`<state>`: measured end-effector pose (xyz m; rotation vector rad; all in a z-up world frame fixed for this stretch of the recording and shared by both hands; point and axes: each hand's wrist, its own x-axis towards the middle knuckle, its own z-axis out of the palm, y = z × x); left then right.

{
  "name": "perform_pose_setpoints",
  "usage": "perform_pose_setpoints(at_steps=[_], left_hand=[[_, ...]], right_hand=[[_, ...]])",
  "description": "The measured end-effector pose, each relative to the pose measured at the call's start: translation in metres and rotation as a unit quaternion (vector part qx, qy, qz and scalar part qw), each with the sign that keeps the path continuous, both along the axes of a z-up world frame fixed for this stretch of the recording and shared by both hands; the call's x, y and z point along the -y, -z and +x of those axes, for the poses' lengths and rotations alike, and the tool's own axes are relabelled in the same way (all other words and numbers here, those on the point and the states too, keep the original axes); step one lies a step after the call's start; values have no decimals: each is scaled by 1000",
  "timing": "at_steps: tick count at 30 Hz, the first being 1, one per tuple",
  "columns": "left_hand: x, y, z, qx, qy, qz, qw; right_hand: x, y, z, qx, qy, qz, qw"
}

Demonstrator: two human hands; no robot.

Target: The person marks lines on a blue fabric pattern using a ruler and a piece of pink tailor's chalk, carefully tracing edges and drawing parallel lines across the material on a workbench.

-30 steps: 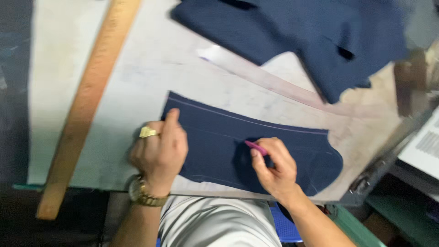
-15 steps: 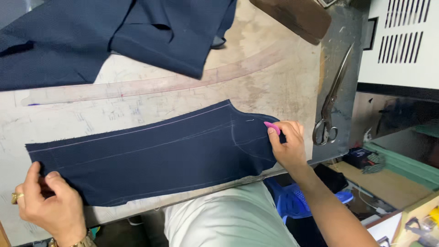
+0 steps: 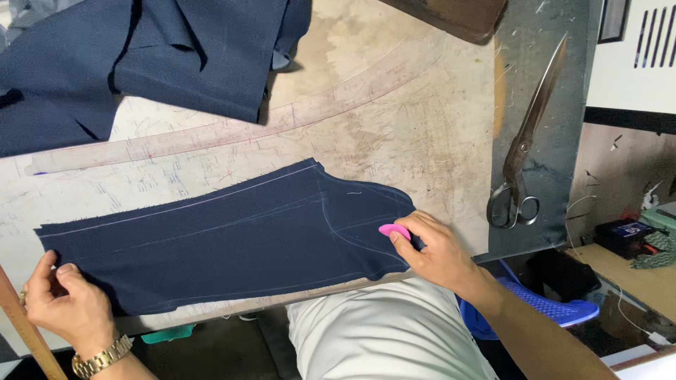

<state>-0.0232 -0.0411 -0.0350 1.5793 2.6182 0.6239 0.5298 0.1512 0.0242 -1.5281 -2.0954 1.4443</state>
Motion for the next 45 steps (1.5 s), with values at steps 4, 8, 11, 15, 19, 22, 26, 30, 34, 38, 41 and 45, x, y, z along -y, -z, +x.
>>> perform_pose_setpoints(at_steps=[4, 8, 11, 15, 19, 22, 26, 30, 34, 38, 41, 45], left_hand=[[1, 3, -5, 9, -3, 5, 1000], [0, -1, -3, -13, 2, -5, 1000], [-4, -4, 1, 5, 3, -4, 1000], [-38, -24, 43, -153, 26, -23, 988], [-98, -44, 137, -131, 114, 26, 984], [-145, -39, 217, 15, 214, 79, 974], [-147, -41, 267, -53, 223, -32, 973], [-148, -41, 271, -46, 188, -52, 980], [-160, -42, 285, -2, 214, -22, 977], [-172, -44, 300, 25, 215, -18, 976], [-177, -42, 304, 35, 209, -11, 977], [-178, -41, 309, 31, 213, -18, 976]], right_hand=[[-2, -1, 3, 13, 22, -46, 999], [1, -4, 3, 2, 14, -54, 998], [3, -5, 5, -9, 9, -50, 999], [4, -4, 7, 9, 6, -47, 999], [8, 1, 10, 15, 0, -30, 999], [4, 2, 3, -64, 40, 27, 997], [3, 2, 3, -49, 28, 20, 998], [0, 1, 4, -51, 20, 19, 998], [-6, 1, 10, -57, -7, 10, 998], [-25, -13, 4, -41, -22, 84, 995], [-44, -9, 2, -34, -18, 143, 989], [-81, -15, -22, -70, -19, 135, 988]])
